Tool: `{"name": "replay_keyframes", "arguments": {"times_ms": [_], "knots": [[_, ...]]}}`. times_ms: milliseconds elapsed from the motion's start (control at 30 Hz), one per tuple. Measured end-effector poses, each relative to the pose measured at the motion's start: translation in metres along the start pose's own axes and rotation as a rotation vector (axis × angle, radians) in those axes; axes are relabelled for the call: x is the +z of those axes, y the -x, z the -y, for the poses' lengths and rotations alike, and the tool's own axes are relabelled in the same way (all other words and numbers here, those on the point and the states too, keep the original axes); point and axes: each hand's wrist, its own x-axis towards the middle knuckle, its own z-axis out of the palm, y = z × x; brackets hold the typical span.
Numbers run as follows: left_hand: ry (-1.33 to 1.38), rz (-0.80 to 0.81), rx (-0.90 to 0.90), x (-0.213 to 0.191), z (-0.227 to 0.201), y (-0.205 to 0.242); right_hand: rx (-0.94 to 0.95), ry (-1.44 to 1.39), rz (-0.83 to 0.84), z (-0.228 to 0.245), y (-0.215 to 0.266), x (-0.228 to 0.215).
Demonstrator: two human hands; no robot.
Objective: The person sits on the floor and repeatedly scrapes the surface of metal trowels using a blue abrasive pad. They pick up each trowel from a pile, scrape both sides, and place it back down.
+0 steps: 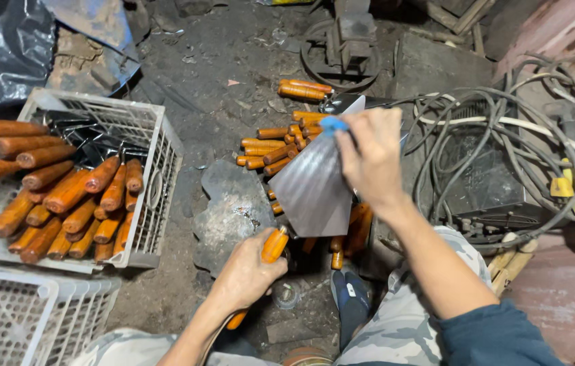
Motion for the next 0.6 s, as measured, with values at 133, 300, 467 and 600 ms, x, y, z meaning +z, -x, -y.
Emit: {"name": "replay_keyframes", "arguments": {"times_ms": [133,300,467,600], "knots": [[-0.013,0.039,-0.042,-0.003,0.002,0.004,0.109,0.050,-0.033,-0.040,-0.014,-0.007],[0.205,0.091,-0.071,-0.005,0.008,0.003,0.029,-0.073,0.059,-0.036,-0.006,-0.005],[0.338,-0.003,-0.082,-0.014,0.013,-0.006,-0.040,-0.282,0.268,0.014,0.027,-0.013],[0.363,-0.064,-0.082,-0.017,0.009,-0.009,-0.133,-0.428,0.386,0.044,0.031,-0.028]]}}
